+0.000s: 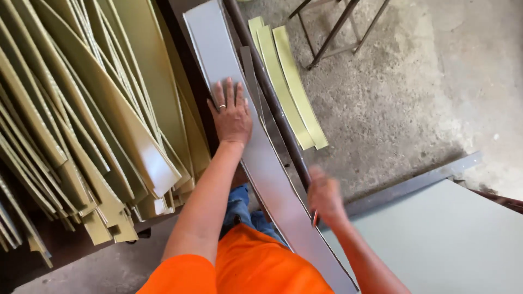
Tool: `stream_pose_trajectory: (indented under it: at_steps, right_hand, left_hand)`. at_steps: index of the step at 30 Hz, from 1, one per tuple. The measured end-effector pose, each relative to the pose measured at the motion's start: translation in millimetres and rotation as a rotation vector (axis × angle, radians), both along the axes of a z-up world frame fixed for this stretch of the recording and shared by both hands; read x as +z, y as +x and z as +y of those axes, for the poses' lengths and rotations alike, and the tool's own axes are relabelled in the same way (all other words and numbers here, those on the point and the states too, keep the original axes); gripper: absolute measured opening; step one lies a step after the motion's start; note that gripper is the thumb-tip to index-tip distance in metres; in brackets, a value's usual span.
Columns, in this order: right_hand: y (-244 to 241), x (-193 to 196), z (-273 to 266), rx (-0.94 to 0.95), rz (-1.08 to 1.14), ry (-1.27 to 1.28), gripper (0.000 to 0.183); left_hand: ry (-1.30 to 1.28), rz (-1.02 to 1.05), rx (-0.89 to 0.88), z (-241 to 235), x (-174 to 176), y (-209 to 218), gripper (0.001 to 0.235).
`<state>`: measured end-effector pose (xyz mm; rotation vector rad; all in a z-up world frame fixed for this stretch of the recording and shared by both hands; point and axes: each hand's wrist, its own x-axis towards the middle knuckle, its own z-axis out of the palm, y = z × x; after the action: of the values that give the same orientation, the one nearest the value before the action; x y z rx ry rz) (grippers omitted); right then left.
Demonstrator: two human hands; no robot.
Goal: Trim the edges of long material strips using a handheld trimming tool.
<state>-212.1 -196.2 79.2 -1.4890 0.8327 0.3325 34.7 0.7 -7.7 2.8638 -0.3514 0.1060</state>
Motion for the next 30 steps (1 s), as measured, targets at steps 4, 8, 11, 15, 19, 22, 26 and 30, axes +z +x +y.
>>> stream_pose_trajectory:
  at_steps: [4,8,11,15,19,22,26,30]
  right_hand:
    - [29,32,8,0.171,0.326,-0.06,0.039]
    - [32,-14,-9,-0.115,-0.11,0.05,0.059]
    - [40,-9,6,0.038,0.131,0.112,0.045]
    - [50,-10,-19,0.114,0.091,0.062,0.046]
    - [42,-50,3,-0.032,-0.06,0.272,0.033]
    - [40,-8,13,0.366,0.224,-0.187,0.052]
    - [-7,-13,14,0.42,0.266,-0.711,0.064]
    - [-37,-38,18,0.167,0.189,-0.514,0.059]
  left_hand:
    - [0.014,-0.011,-0.004,-8,0,7,0.054]
    - [0.021,0.007,0.0,-4,4,6,0.054]
    - [0.008,-0.001,-0.005,-5,14,7,0.055]
    - [0.004,0.063,0.0,-4,13,2,0.055]
    - [0.042,0.013,0.001,-6,7,12,0.054]
    - [0.038,0.01,-0.01,-2,-7,10,0.054]
    - [0.013,0.055,0.01,2,-9,7,0.054]
    - [0.008,0.008,0.028,0,-1,3,0.054]
